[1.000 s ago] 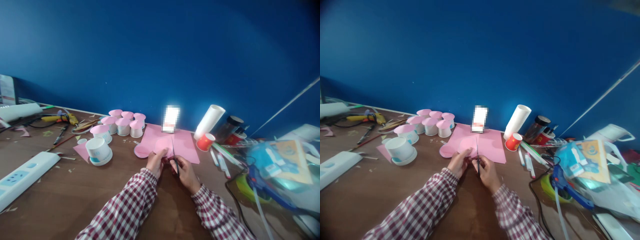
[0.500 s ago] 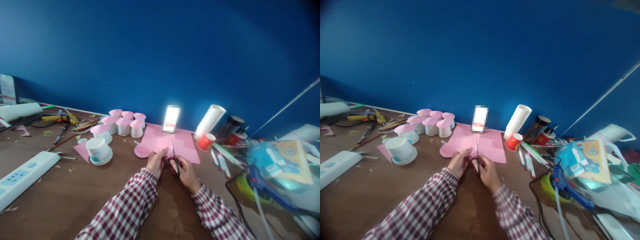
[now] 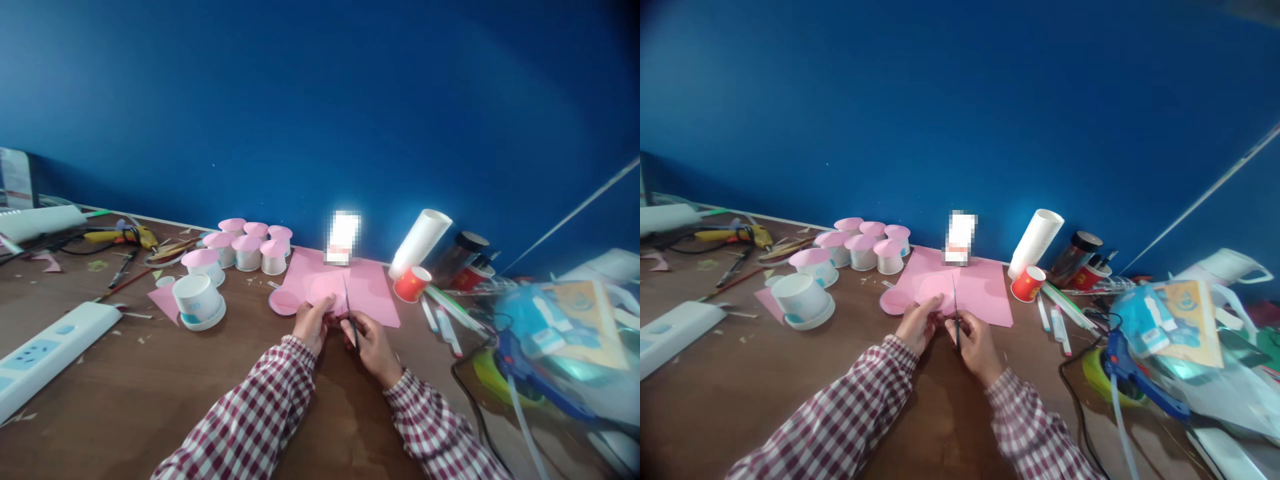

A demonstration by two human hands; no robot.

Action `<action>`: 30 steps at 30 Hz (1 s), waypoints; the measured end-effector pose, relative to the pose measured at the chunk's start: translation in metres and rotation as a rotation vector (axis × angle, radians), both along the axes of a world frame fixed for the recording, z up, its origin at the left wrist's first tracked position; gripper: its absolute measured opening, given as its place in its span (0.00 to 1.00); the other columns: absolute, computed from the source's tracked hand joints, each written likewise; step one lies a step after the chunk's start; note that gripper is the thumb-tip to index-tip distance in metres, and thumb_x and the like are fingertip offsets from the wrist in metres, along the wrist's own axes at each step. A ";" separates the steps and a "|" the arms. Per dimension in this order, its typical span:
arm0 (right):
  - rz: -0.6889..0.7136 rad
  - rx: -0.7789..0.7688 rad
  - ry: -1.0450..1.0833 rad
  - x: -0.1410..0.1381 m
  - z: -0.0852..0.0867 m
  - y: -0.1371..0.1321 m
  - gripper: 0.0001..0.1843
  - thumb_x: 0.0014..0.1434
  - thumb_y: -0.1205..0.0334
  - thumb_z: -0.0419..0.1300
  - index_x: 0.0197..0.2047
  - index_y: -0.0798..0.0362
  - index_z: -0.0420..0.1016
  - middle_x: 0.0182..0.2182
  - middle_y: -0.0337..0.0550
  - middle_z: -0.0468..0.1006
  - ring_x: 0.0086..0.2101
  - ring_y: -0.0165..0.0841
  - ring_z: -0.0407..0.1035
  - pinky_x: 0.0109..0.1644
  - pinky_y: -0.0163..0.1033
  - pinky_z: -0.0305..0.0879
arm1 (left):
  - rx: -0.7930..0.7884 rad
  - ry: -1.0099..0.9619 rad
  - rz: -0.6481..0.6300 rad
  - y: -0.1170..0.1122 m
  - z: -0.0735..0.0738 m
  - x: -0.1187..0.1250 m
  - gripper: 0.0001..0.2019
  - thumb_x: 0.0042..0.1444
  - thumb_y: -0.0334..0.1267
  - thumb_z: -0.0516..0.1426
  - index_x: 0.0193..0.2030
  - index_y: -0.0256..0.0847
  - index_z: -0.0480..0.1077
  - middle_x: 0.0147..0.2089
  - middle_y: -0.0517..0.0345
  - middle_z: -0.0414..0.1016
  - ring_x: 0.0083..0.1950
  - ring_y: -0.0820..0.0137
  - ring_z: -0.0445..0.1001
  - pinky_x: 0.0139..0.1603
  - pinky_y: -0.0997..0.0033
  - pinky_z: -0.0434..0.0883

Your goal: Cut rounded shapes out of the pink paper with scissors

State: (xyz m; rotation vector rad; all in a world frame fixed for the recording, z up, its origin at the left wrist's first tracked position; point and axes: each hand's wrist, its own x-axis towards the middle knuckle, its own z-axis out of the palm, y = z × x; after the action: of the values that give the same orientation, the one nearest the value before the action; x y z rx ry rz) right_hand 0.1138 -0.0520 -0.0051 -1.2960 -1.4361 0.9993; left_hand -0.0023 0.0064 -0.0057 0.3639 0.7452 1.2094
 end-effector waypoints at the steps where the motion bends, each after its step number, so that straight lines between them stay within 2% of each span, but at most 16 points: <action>1: -0.001 -0.001 -0.001 0.000 0.000 0.000 0.17 0.58 0.50 0.57 0.41 0.56 0.72 0.20 0.35 0.65 0.21 0.27 0.60 0.24 0.32 0.56 | 0.002 -0.003 0.000 0.000 0.000 0.000 0.12 0.40 0.31 0.66 0.30 0.32 0.69 0.23 0.60 0.69 0.22 0.78 0.66 0.19 0.80 0.64; 15: -0.007 -0.010 0.023 0.000 -0.001 0.001 0.16 0.58 0.51 0.58 0.40 0.56 0.71 0.20 0.35 0.65 0.21 0.27 0.60 0.24 0.32 0.57 | 0.016 0.006 -0.033 -0.002 0.004 -0.001 0.12 0.39 0.34 0.67 0.28 0.33 0.68 0.22 0.62 0.68 0.21 0.79 0.66 0.21 0.80 0.64; 23: -0.011 -0.009 0.025 -0.001 0.001 0.000 0.17 0.58 0.50 0.58 0.40 0.56 0.71 0.20 0.35 0.65 0.21 0.27 0.59 0.24 0.32 0.57 | 0.029 0.008 -0.043 -0.002 0.002 -0.001 0.13 0.38 0.33 0.67 0.29 0.32 0.69 0.25 0.59 0.70 0.24 0.78 0.68 0.21 0.80 0.65; 30: -0.013 -0.001 0.010 0.001 -0.001 0.000 0.18 0.58 0.49 0.58 0.40 0.56 0.72 0.20 0.36 0.66 0.21 0.27 0.60 0.24 0.32 0.58 | 0.022 -0.005 -0.035 -0.001 0.000 0.000 0.14 0.37 0.33 0.67 0.29 0.33 0.69 0.23 0.61 0.69 0.22 0.79 0.66 0.20 0.80 0.64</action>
State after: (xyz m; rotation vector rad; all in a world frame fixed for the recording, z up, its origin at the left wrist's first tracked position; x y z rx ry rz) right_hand 0.1143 -0.0517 -0.0057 -1.2973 -1.4177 0.9965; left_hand -0.0026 0.0050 -0.0053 0.3909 0.7188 1.1859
